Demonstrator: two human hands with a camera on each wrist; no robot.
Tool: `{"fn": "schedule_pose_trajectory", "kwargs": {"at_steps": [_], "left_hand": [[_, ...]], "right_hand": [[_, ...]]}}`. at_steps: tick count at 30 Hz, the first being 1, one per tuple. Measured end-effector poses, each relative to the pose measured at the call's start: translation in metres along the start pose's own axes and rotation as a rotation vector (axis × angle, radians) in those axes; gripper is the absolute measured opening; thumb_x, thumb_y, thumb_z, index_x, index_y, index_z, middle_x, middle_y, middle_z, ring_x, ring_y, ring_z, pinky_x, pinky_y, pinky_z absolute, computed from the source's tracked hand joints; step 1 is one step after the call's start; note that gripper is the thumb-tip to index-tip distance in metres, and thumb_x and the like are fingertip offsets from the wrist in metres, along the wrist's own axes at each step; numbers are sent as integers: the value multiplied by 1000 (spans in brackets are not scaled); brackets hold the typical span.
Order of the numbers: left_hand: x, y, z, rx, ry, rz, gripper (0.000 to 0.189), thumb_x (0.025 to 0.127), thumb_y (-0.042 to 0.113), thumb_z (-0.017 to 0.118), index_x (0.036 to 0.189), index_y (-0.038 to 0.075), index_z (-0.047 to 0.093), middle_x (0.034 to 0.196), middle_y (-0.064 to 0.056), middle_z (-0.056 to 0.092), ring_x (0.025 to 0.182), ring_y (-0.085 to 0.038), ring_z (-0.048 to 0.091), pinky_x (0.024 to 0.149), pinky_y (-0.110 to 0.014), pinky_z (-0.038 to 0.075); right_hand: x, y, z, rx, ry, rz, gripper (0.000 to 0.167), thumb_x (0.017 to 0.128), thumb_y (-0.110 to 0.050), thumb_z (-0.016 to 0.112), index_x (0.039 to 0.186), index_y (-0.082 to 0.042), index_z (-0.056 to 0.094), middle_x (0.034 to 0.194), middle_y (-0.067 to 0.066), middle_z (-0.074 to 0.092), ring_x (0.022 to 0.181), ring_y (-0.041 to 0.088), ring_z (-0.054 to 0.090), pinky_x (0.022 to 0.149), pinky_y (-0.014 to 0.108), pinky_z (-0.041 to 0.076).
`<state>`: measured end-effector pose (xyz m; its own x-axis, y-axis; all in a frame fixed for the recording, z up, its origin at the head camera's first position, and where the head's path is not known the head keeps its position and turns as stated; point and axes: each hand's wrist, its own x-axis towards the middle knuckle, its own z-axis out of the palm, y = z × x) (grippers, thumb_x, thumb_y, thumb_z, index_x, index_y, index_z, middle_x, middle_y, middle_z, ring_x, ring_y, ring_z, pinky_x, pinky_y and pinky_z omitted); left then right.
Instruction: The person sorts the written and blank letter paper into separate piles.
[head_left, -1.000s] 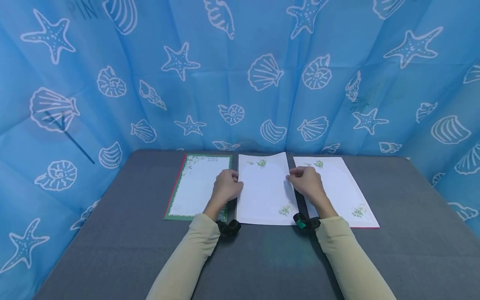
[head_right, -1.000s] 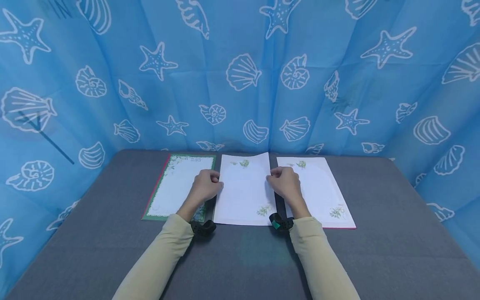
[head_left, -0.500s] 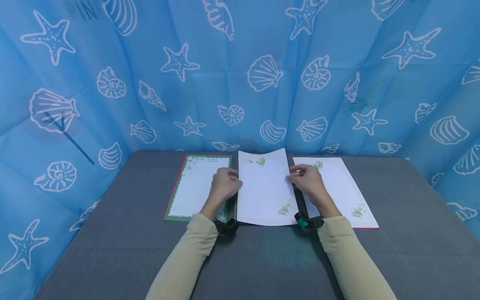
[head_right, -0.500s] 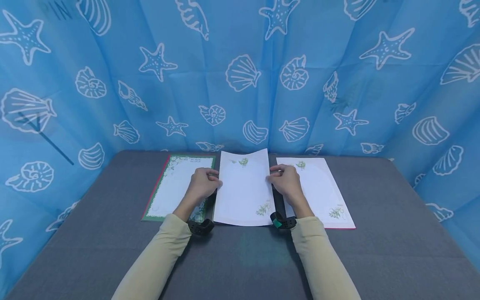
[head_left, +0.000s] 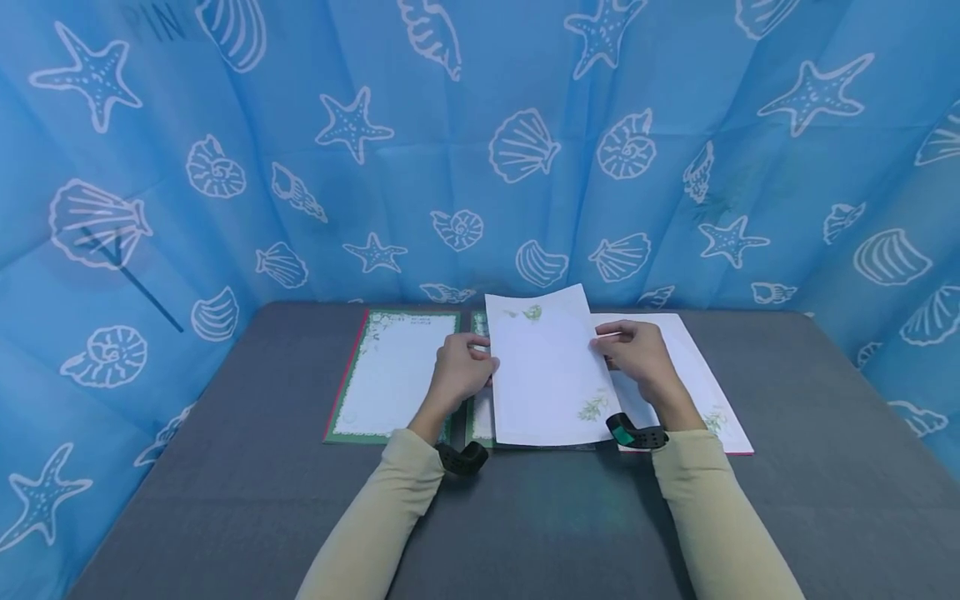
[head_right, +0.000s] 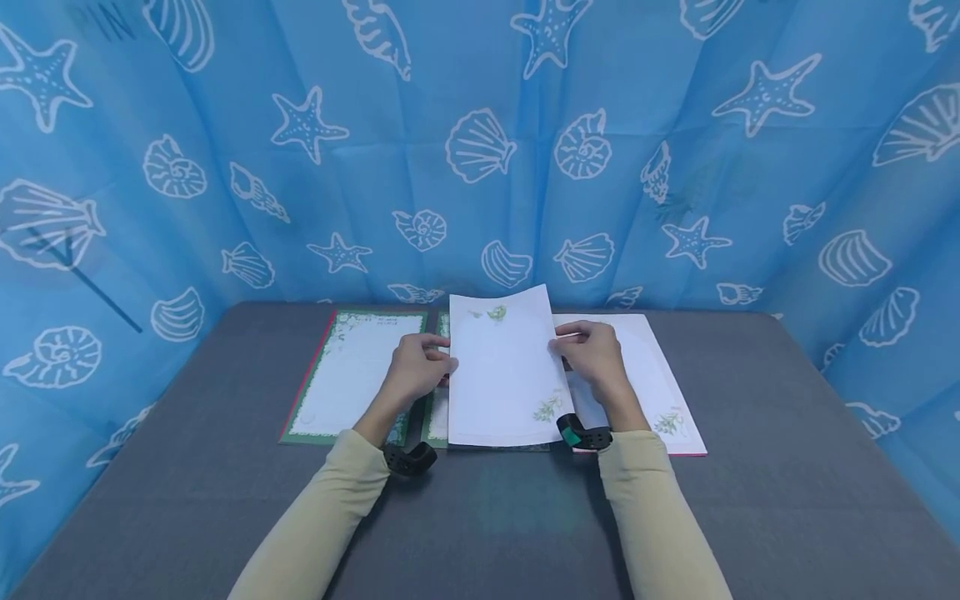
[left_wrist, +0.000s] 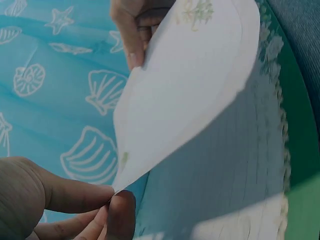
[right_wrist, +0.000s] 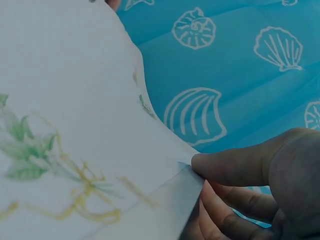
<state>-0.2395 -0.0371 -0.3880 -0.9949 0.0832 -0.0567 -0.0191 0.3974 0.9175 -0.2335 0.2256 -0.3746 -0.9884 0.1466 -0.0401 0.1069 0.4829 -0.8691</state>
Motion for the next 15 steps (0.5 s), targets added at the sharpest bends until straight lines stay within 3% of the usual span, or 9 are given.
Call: {"fn": "schedule_pose_trajectory", "kwargs": {"at_steps": [6,13,15], "left_hand": [[1,7,15,19,2,1,31,95,6,68,126,3,67,96,-11,72,63,-20,70,63,-35,57],[3,18,36,3,-5,-25,31,95,7,68,126,5,66,97,-7,71,63,-17,70,60,-32,56],[3,21,42,-8,-4,-34,31,95,6,68,126,5,67,96,-7,71,63,-18,71,59,-31,56]], "right_hand": [[2,3,-13,9,24,17,37,98,-16,63,129,5,64,115,25,68,94,26,66,76,29,58],[8,12,-29,43,73,82,42,99,-20,64,134,2,61,126,25,63,105,32,63,93,46,54],[15,25,-35,57,82,85,43,97,-23,67,133,0,62,124,23,64,103,31,64,86,42,56]]}}
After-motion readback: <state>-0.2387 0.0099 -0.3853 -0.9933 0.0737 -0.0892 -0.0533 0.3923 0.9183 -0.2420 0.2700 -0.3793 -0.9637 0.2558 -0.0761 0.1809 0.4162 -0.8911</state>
